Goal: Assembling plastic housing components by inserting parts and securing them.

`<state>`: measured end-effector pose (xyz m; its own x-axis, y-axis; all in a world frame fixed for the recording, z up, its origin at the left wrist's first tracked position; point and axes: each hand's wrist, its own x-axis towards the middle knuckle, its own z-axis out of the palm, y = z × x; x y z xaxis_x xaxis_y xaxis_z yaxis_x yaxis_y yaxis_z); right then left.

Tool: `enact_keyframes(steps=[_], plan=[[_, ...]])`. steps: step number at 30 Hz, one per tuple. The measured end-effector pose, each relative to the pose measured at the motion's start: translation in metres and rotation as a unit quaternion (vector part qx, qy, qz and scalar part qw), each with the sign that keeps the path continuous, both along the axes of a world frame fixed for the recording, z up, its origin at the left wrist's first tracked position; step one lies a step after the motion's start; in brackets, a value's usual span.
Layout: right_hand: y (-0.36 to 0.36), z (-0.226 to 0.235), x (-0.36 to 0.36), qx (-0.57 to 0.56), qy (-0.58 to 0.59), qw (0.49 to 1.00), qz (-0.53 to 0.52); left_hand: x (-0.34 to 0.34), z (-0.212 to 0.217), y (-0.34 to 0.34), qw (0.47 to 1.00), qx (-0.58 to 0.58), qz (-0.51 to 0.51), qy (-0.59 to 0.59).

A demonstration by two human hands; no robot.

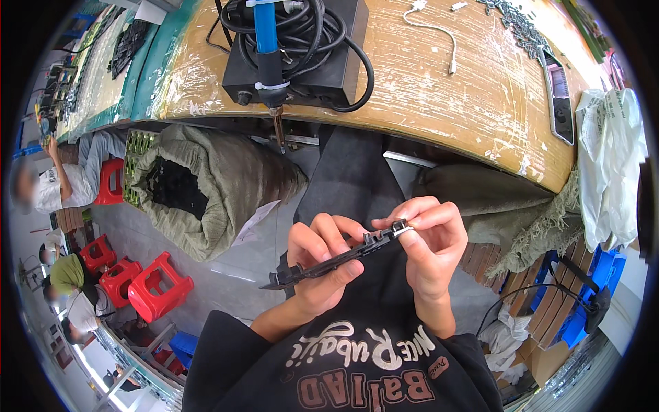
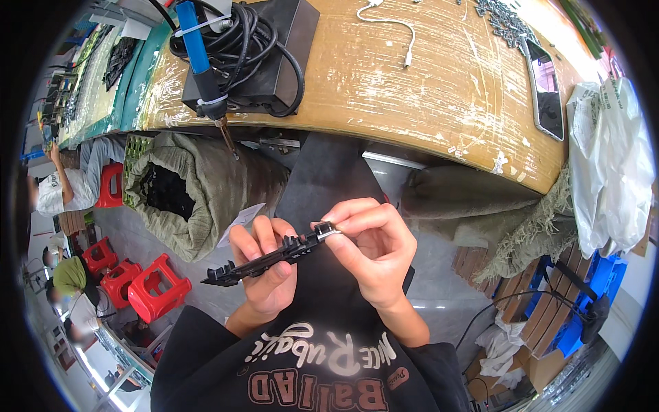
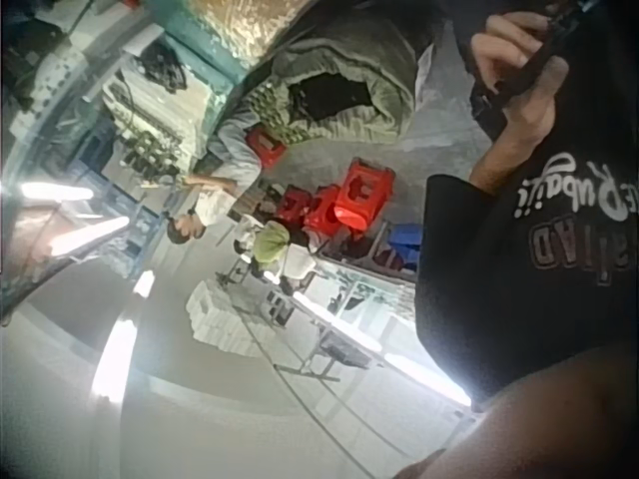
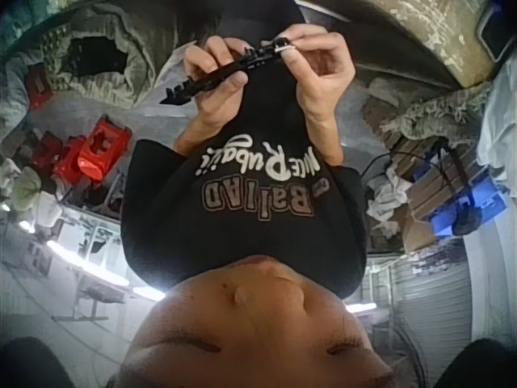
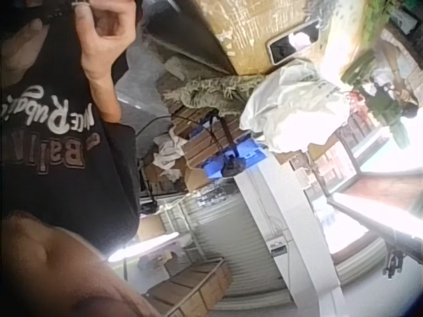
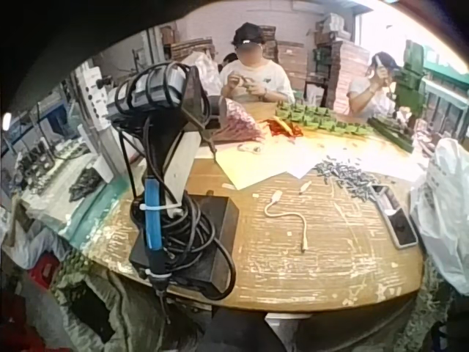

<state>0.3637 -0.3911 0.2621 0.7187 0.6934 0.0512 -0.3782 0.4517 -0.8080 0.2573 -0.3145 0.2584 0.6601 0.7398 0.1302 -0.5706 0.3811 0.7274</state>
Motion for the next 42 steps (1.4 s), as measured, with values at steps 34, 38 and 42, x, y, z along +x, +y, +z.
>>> enact_keyframes(steps=[34,38,42], plan=[[-0.0043,0.0026,0.0081,0.013,-0.042,0.999,0.022,0.0011,0.0021,0.0024,0.999,0.035,-0.03,-0.025],[-0.0056,0.0012,0.0062,0.013,-0.033,0.999,0.01,0.0033,0.0053,0.0002,1.0,0.019,-0.019,0.01],[-0.0069,0.0002,0.006,0.004,-0.05,0.999,0.002,0.0031,0.0047,0.0002,1.0,0.01,-0.02,0.016]])
